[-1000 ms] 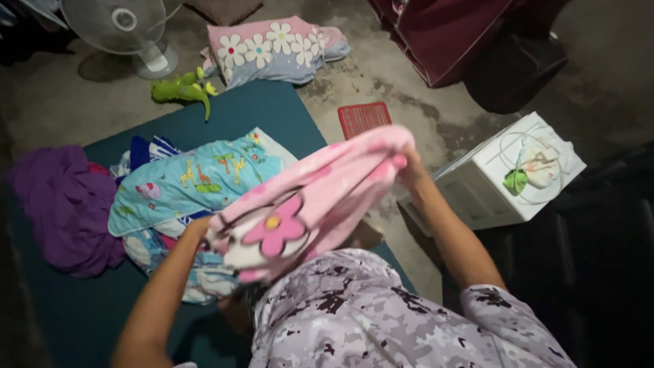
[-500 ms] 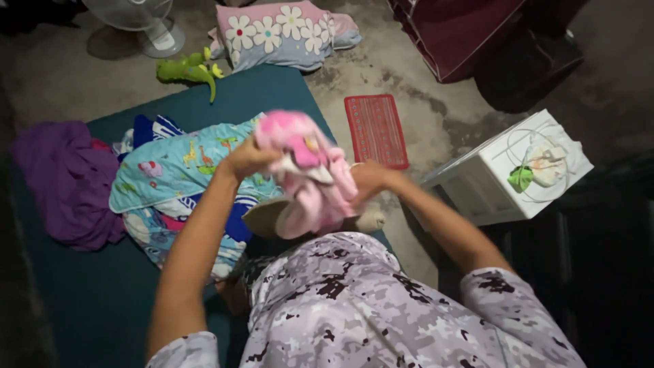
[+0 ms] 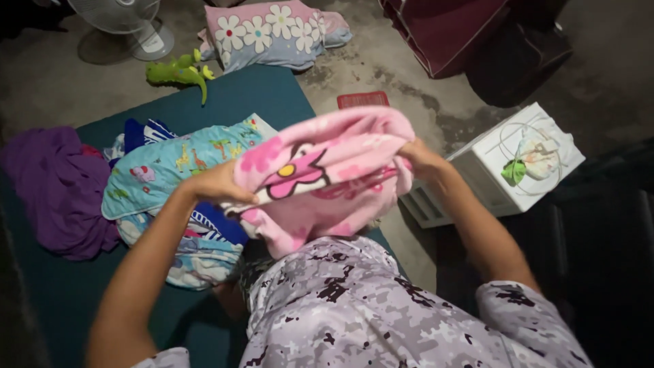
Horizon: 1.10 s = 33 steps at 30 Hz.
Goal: The person puts a pillowcase onto a pillow by hand, tosses the pillow aside, and picks up blankets on a mattress.
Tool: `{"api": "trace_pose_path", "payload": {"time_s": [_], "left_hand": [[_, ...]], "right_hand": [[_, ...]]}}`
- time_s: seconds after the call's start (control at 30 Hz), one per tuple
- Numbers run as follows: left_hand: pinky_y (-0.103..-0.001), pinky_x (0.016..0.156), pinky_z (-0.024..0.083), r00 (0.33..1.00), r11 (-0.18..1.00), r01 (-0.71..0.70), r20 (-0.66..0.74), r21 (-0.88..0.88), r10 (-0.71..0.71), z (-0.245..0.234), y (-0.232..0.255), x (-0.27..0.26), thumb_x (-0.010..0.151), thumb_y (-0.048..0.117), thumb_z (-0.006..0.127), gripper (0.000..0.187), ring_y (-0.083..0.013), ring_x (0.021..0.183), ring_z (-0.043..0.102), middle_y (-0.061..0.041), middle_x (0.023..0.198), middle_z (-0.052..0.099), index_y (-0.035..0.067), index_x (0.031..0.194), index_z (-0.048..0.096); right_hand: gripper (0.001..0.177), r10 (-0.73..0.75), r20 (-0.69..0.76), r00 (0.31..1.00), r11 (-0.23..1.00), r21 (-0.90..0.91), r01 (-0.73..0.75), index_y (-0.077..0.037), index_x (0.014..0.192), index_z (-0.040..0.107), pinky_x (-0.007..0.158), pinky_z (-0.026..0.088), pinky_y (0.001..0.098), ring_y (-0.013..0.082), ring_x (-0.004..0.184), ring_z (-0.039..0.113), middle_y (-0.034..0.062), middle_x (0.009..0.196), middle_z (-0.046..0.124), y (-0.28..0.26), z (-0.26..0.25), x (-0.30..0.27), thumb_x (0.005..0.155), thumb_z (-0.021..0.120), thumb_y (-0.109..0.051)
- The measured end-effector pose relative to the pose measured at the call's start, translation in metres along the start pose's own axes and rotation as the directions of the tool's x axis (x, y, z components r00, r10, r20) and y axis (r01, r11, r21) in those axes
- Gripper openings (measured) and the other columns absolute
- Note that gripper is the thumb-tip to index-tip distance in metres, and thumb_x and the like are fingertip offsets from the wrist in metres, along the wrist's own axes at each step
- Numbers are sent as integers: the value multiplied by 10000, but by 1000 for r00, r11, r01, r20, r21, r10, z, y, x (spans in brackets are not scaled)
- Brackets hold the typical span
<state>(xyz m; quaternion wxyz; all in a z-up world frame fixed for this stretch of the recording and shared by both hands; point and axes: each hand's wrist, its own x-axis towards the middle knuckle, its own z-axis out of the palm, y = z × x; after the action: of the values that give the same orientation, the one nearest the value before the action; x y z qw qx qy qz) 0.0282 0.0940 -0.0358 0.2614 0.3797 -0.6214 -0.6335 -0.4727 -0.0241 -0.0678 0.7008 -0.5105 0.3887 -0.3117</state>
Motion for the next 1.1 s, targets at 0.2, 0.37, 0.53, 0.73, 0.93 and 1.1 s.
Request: {"api": "trace_pose_path", "payload": {"time_s": [0.2,0.37,0.53,0.73,0.93,1.1], "left_hand": [[-391,815,592,745,822,568,-448,37,-495,39,-201,7,806,361,803,544,-261,933,745,-155,1042,788,-35,1175,744],[-370,889,567,784,879,466,-415,-98,-462,81,-272,4,722,356,808,662,-225,1027,703,-140,1165,737,66,1299,658],[-471,874,543,722,898,401,-665,180,-190,54,-266,37,799,438,776,632,-398,1040,691,-257,1152,736,14,1261,697],[-538,983,510,711,680,616,-652,397,-263,14,-252,102,925,579,549,580,-467,1157,643,-228,1200,711,126,1238,729],[-549,950,483,601,557,707,-785,435,-150,-3,-238,171,795,512,763,765,-606,1228,469,-422,1396,425,181,1439,516],[-535,985,524,532,755,572,-846,321,-43,-40,-227,196,893,300,712,685,-546,1135,615,-351,1647,157,202,1520,453]], "right_hand": [[546,416,-25,909,909,49,-415,-52,1336,590,955,585,390,241,1116,698,122,1242,704,117,3,-18,863,688,-307],[478,317,-109,942,948,65,-311,-59,1267,623,909,566,373,192,1059,684,80,1170,709,194,32,-45,901,670,-364],[451,-67,-325,943,965,-260,-21,-41,1208,708,907,538,332,173,1020,686,74,1101,749,185,31,8,995,609,-426],[442,-77,-534,842,836,-494,-237,-67,1225,710,885,560,370,236,1052,708,129,1145,759,170,9,99,934,638,-392],[422,-18,-348,937,270,-904,-331,-68,1210,706,908,556,417,326,1070,704,189,1153,738,145,-34,199,899,637,-344],[409,-232,-212,949,436,-895,-93,-69,1197,702,927,553,456,400,1085,700,240,1161,721,186,-37,226,869,637,-304]]}}
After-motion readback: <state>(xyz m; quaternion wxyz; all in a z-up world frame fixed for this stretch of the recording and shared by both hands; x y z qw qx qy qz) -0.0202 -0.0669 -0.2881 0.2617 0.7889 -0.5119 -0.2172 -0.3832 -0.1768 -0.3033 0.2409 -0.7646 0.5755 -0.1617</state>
